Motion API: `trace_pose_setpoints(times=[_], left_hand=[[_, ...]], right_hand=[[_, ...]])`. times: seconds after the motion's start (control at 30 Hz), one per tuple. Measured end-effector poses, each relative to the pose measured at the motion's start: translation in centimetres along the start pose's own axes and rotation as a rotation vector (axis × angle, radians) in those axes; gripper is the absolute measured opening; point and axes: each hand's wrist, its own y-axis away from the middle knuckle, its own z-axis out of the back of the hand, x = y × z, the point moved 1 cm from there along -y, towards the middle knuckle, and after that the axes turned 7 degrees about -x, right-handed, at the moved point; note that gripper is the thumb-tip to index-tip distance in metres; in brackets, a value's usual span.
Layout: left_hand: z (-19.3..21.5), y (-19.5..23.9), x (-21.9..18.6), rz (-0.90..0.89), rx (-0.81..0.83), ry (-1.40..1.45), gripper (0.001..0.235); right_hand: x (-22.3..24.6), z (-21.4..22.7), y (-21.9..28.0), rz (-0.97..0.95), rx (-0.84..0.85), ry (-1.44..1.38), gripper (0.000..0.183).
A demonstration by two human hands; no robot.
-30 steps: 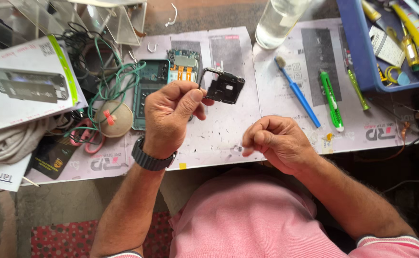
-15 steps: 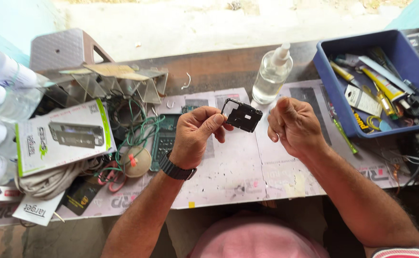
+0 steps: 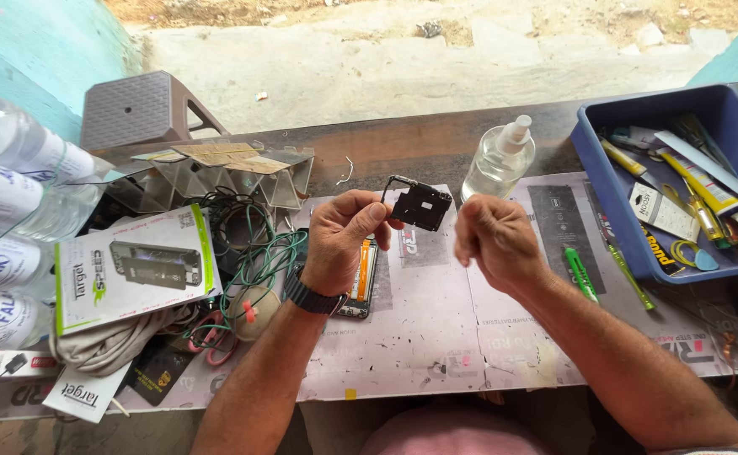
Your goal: The person applies adhesive to a small black electronic component, then repeatedly inspects and manipulates it by hand. They later use a yellow plastic tool to press or adjust parts of the component. The work occurs on a cluttered table with various tools and disassembled phone parts visible.
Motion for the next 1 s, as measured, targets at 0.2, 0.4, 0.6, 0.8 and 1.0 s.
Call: trace_pose_setpoints(times=[0.2,0.4,0.6,0.8,1.0], left_hand=[[1.3,-0.2,1.0,0.026,0.007,-0.011,0.014],[2.0,-0.2,1.3,0.029,0.006,-0.039,0.014],[2.7,-0.5,1.3,0.004,-0.052,-0.036,0.014],[3.1,-1.0,1.4,-0.020,-0.067,-0.001,0.012],[2.3,-0.5,2.6,0.048,-0.051,-0.059,0.011]], right_hand=[[-2.3,0.8,-0.2,-0.086,-0.099,0.218,0.027],[-1.8,1.6,-0.5,-0.026,-0.015,-0.019,0.040],[1.7,-0.8,-1.5,-0.297,-0.119,-0.223,0.049],[-0.1,-0.2,-1.4,-0.361,-0.124,-0.215,0.026],[-2.6,3.0,-0.3,-0.222,-0.109,0.031,0.018]])
